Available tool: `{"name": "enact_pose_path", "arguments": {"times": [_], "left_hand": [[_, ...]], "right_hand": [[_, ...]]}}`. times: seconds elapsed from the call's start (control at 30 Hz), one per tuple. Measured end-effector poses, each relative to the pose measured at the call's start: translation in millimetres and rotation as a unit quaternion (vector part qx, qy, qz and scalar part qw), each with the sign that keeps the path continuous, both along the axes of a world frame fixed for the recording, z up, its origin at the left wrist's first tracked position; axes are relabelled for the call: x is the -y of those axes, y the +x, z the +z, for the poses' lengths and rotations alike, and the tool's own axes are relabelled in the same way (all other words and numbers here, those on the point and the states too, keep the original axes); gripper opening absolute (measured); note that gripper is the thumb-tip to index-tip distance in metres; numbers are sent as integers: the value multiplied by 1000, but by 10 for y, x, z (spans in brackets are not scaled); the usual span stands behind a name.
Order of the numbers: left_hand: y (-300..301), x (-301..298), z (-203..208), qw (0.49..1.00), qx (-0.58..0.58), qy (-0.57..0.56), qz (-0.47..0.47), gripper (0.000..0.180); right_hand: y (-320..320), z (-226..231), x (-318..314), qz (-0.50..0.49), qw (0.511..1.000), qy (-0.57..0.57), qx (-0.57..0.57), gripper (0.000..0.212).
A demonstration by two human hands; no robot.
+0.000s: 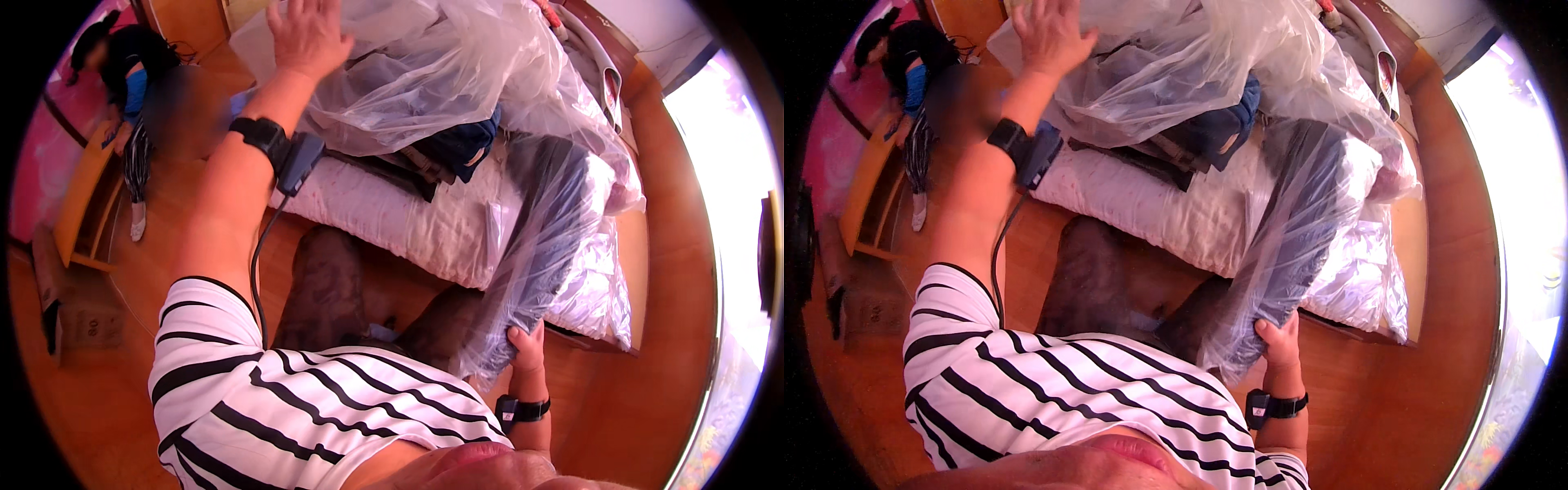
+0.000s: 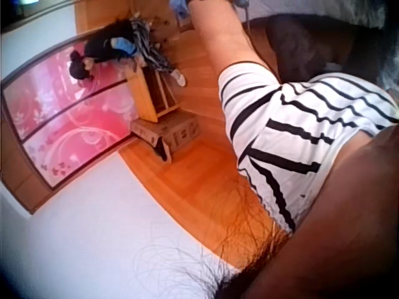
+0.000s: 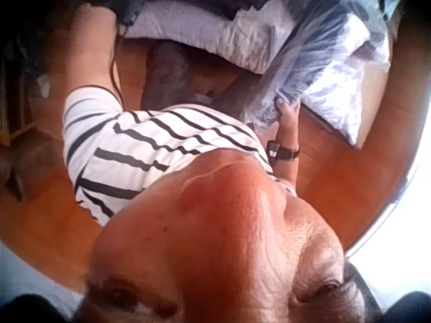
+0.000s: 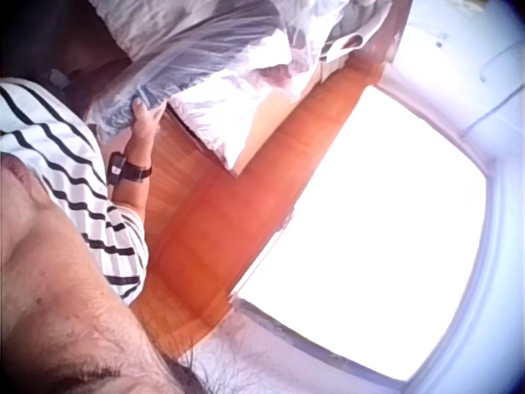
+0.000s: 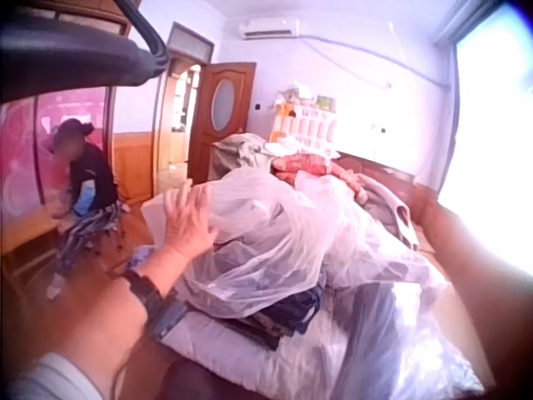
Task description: The person removes a stack of black folders from a large plastic bag, rolls one folder, and then prepares a large clear plastic sheet while seated on a bed.
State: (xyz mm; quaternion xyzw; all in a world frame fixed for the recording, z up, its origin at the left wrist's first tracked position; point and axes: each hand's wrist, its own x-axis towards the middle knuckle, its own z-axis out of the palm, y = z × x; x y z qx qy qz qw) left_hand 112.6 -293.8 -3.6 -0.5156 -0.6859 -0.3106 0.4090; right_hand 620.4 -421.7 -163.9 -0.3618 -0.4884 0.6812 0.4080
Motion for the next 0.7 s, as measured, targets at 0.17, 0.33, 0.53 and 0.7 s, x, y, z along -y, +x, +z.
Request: {"name": "enact_pose_path", "arguments": {"times": [0.17, 0.33, 0.53, 0.7], "left_hand": [[-373, 22, 329, 998, 51, -30, -19, 71], [-281, 128, 99, 959, -119, 72, -249, 48], [-479, 259, -17, 960, -221, 97, -142, 23], [-564, 147, 5, 980, -183, 57, -59, 46]], "right_hand": [[3, 338, 66, 22, 997, 64, 33, 91], [-22, 447, 176, 28, 995, 92, 37, 106], [-183, 544, 237, 71, 992, 101, 19, 99], [-290, 673, 324, 94, 991, 94, 6, 98]]}}
